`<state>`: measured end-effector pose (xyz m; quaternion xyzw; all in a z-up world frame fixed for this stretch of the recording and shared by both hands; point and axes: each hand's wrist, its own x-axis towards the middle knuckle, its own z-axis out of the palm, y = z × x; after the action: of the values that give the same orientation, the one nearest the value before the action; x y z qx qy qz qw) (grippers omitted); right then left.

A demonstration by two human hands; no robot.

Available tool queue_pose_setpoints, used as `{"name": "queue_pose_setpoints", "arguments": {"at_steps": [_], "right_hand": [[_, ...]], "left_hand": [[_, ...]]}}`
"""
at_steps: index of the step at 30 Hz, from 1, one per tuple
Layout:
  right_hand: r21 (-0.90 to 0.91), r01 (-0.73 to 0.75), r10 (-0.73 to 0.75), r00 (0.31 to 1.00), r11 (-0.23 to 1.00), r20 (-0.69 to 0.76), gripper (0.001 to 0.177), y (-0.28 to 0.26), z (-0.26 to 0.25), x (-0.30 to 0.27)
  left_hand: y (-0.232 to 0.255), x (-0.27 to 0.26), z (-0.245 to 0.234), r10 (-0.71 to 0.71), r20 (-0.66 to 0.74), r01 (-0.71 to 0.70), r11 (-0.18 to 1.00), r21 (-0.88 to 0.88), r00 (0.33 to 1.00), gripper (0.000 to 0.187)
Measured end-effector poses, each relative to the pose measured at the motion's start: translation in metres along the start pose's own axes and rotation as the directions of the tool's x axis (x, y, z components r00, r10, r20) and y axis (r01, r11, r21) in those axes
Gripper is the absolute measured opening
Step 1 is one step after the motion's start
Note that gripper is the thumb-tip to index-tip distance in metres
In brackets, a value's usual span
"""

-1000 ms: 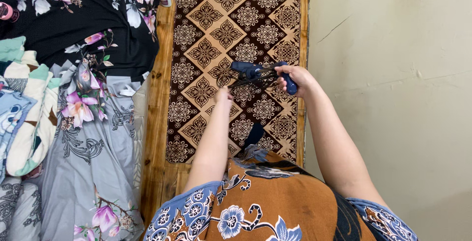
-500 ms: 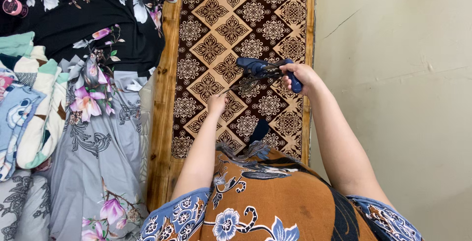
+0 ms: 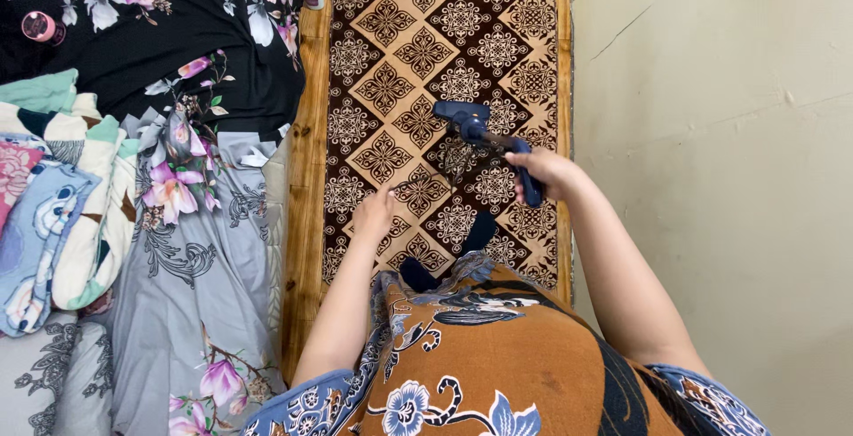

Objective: The person vacuums a small rug on a wooden floor, moving the vacuum head back and forth over different sections of the pattern.

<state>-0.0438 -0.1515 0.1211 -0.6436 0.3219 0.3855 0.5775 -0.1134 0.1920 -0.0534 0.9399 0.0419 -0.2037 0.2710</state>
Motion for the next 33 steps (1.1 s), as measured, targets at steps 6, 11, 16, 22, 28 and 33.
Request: {"name": "queue_pose_setpoints", "arguments": {"at_steps": [6,11,16,22,28,33], "right_hand": [[-0.390,0.169,-0.287,0.920,0.905,-0.267,0.035,0.047,0.019,-0.030],[-0.533,0.082,-0.367,0.811,0.842,-0.456,0.042,0.075,0.041,-0.052],[-0.727,0.082,-0.551,0.712,0.681,-0.435,0.045,0.116,0.049,-0.030],[-0.750,0.015,-0.558,0.678,0.661,-0.478,0.034,0.187,0.014,0.019],[-0.793,0.039,-0.614,0.657,0.608,-0.438,0.032,0.216,-0.003,0.091],[-0.789,-0.036,-0.556,0.690,0.613,-0.463,0.033,0.170,-0.001,0.123]], "left_hand": [[-0.037,-0.017,-0.006,0.073,-0.271,-0.099,0.992,-0.083,0.960,0.028],[-0.041,-0.017,-0.013,0.230,-0.345,-0.265,0.962,-0.059,0.910,0.036],[-0.023,-0.023,-0.031,0.155,-0.186,-0.171,0.982,-0.076,0.970,0.044],[-0.020,-0.015,-0.025,0.103,-0.047,-0.099,0.992,0.083,0.994,0.059],[-0.029,-0.024,-0.016,0.169,-0.049,-0.161,0.977,0.142,0.984,0.056],[-0.022,-0.037,-0.030,0.064,-0.038,-0.057,0.987,0.147,0.997,0.056]]}}
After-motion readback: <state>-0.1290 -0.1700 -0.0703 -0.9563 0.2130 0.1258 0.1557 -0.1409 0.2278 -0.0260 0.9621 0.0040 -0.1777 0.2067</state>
